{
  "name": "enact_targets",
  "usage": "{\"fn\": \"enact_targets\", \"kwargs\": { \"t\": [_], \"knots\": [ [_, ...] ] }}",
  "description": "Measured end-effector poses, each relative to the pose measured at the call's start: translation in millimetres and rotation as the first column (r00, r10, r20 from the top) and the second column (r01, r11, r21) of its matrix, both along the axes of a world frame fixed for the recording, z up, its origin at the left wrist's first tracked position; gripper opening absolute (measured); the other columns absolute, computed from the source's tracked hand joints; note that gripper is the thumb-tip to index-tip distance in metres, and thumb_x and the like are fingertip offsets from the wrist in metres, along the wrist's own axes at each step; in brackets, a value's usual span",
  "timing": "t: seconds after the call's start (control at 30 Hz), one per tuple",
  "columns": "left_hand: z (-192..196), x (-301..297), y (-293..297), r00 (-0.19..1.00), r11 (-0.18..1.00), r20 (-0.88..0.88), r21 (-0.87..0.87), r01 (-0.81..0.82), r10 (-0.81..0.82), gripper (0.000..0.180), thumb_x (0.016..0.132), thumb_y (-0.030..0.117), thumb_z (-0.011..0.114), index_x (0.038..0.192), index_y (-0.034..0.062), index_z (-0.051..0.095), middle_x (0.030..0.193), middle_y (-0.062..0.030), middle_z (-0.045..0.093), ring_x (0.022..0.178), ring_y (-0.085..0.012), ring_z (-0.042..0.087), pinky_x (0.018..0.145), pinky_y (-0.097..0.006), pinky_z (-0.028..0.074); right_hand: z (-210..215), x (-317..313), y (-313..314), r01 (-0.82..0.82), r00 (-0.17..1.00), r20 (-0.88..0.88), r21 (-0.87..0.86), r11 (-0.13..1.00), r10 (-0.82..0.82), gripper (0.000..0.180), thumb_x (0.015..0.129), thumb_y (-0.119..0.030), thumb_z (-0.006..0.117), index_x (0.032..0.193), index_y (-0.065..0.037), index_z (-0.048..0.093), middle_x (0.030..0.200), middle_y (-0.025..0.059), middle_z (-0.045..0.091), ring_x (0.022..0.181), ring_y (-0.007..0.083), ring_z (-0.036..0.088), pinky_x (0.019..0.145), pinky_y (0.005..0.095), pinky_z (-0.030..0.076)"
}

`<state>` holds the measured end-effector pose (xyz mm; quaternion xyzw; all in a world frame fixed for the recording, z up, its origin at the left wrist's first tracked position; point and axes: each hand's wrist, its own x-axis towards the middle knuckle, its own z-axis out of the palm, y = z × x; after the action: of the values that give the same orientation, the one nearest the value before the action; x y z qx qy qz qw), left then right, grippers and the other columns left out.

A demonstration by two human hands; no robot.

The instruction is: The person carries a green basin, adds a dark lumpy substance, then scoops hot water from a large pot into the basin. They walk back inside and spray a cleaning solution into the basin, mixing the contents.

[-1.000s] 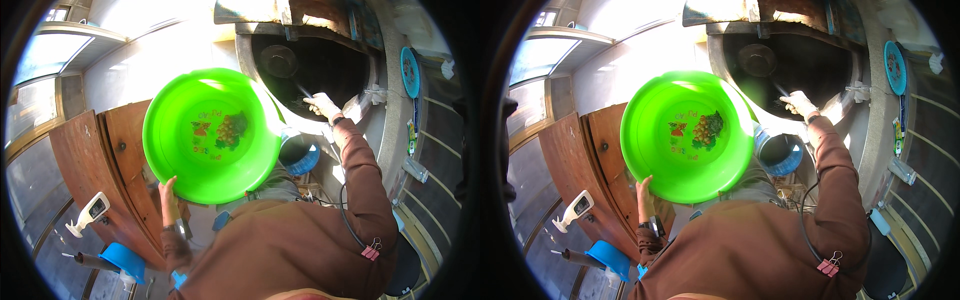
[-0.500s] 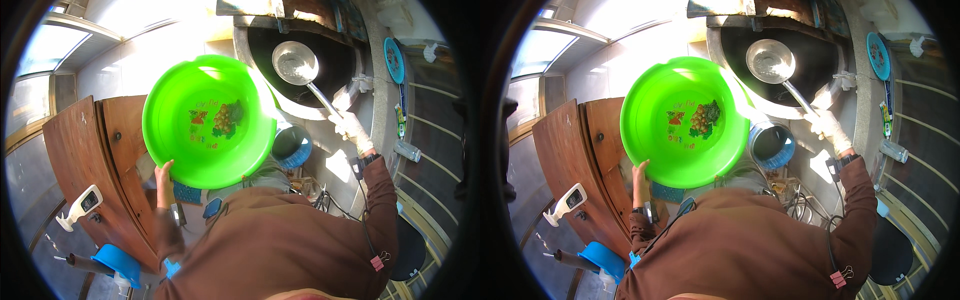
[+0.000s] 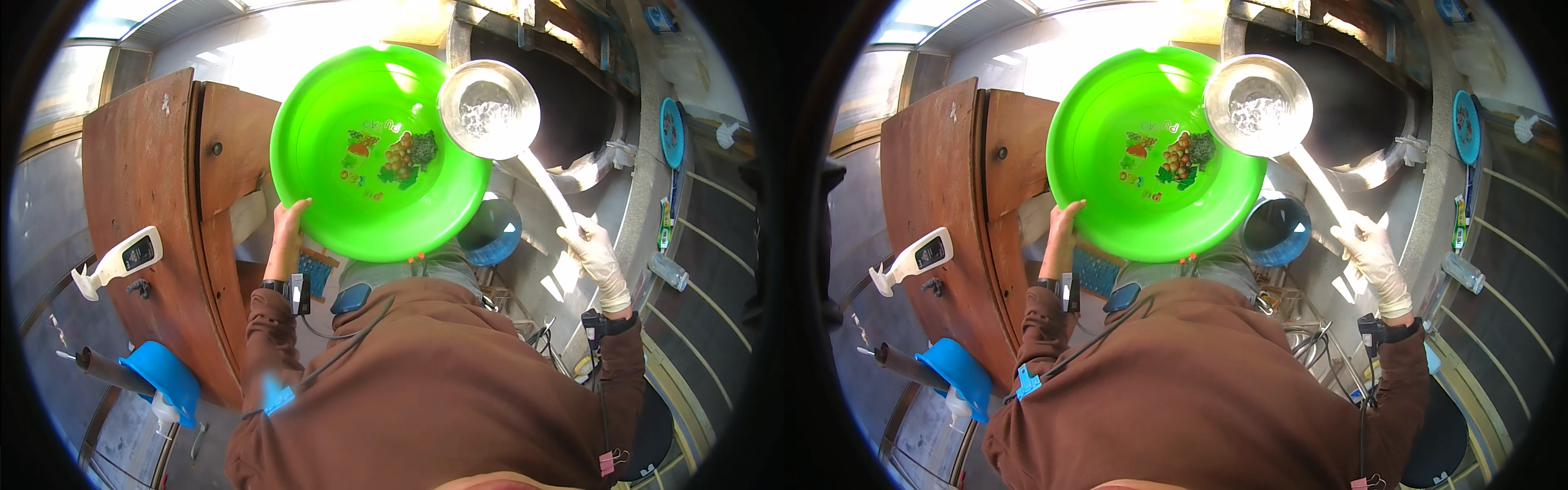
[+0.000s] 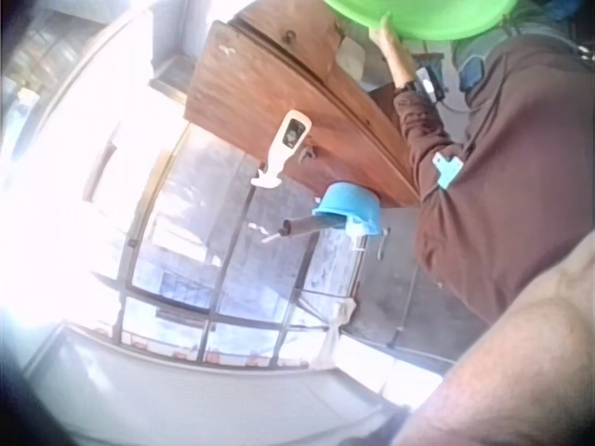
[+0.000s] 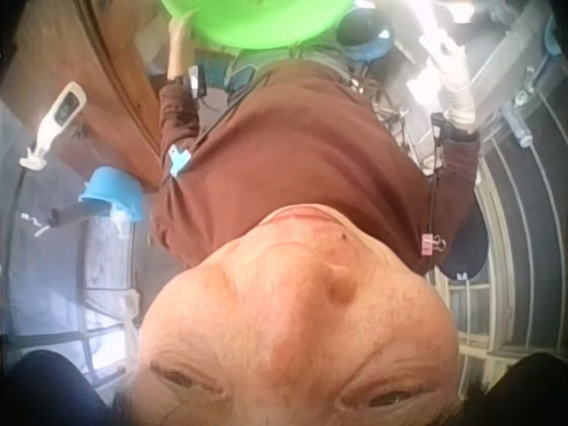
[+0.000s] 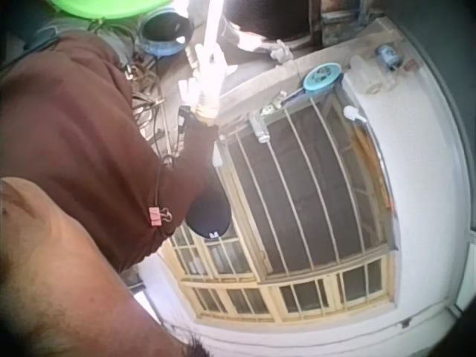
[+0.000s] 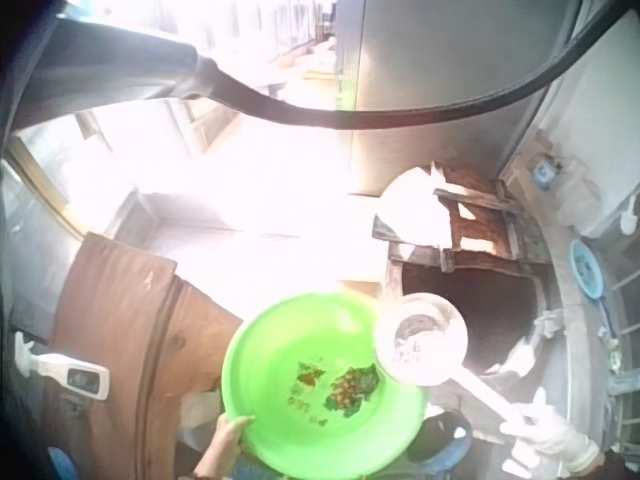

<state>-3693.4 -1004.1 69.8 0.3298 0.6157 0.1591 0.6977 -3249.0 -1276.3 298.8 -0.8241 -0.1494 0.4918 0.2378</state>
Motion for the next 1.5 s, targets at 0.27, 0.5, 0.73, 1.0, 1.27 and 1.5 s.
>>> {"fn": "enact_targets", "kwargs": {
  "t": [0.27, 0.5, 0.73, 1.0, 1.27, 1.5],
  "knots": [
    [14, 8, 1, 1.0, 0.998, 0.018, 0.06, 0.022, -0.024, 0.026, 0.079, 0.012, 0.064, 0.1, -0.0031, 0.062, 0.091, -0.0071, 0.064, 0.079, -0.016, 0.061, 0.068, -0.028, 0.048, -42, -13, 16, -0.446, 0.794, 0.469, 0.014, 0.895, 0.388, 0.038, 0.086, -0.022, 0.067, 0.115, 0.002, 0.058, 0.082, 0.0081, 0.063, 0.057, 0.0122, 0.056, 0.052, 0.0267, 0.047],
    [7, 7, 3, 0.997, 0.999, 0.078, 0.046, 0.01, -0.014, 0.027, 0.079, 0.012, 0.063, 0.101, -0.0033, 0.061, 0.089, -0.0083, 0.064, 0.074, -0.0165, 0.061, 0.063, -0.028, 0.048, -36, -26, 23, -0.442, 0.648, 0.686, -0.013, 0.897, 0.33, 0.036, 0.085, -0.016, 0.065, 0.118, -0.003, 0.059, 0.1, 0.0159, 0.065, 0.086, 0.0286, 0.065, 0.078, 0.0348, 0.051],
    [9, 10, 4, 0.999, 1.0, 0.039, 0.005, 0.028, -0.028, 0.026, 0.082, 0.014, 0.06, 0.104, 0.0002, 0.059, 0.083, -0.0053, 0.061, 0.062, -0.0129, 0.058, 0.05, -0.025, 0.044, -52, -33, 7, -0.531, 0.285, 0.915, -0.096, 0.842, 0.284, 0.029, 0.083, -0.018, 0.07, 0.107, -0.005, 0.063, 0.09, 0.0118, 0.063, 0.077, 0.0292, 0.062, 0.069, 0.0368, 0.048],
    [9, 9, 3, 0.998, 0.998, -0.012, 0.001, 0.058, -0.058, 0.022, 0.082, 0.015, 0.061, 0.1, 0.0028, 0.06, 0.079, -0.0008, 0.058, 0.062, -0.0079, 0.052, 0.05, -0.023, 0.036, -77, -28, 4, -0.611, 0.445, 0.862, 0.093, 0.786, 0.243, 0.033, 0.082, -0.014, 0.07, 0.112, -0.005, 0.06, 0.084, 0.007, 0.06, 0.07, 0.0214, 0.06, 0.057, 0.032, 0.048],
    [2, 7, 3, 0.999, 1.0, -0.02, 0.01, 0.027, -0.026, 0.024, 0.081, 0.016, 0.062, 0.1, 0.0016, 0.061, 0.083, -0.0028, 0.061, 0.067, -0.0106, 0.055, 0.054, -0.025, 0.039, -65, 24, -34, 0.384, 0.911, -0.25, 0.23, 0.894, -0.327, 0.03, 0.09, -0.015, 0.058, 0.114, 0.002, 0.056, 0.078, 0.0004, 0.057, 0.055, 0.0037, 0.05, 0.043, 0.0166, 0.04],
    [8, 9, -1, 0.998, 1.0, -0.066, -0.004, -0.019, 0.019, 0.025, 0.08, 0.014, 0.062, 0.1, -0.0009, 0.06, 0.083, -0.0046, 0.062, 0.064, -0.0123, 0.057, 0.051, -0.024, 0.041, -170, 153, -4, 0.017, 0.94, 0.332, -0.268, 0.963, 0.075, 0.026, 0.087, -0.019, 0.061, 0.107, -0.003, 0.059, 0.07, 0.0081, 0.061, 0.049, 0.0152, 0.057, 0.043, 0.0275, 0.045]
  ]
}}
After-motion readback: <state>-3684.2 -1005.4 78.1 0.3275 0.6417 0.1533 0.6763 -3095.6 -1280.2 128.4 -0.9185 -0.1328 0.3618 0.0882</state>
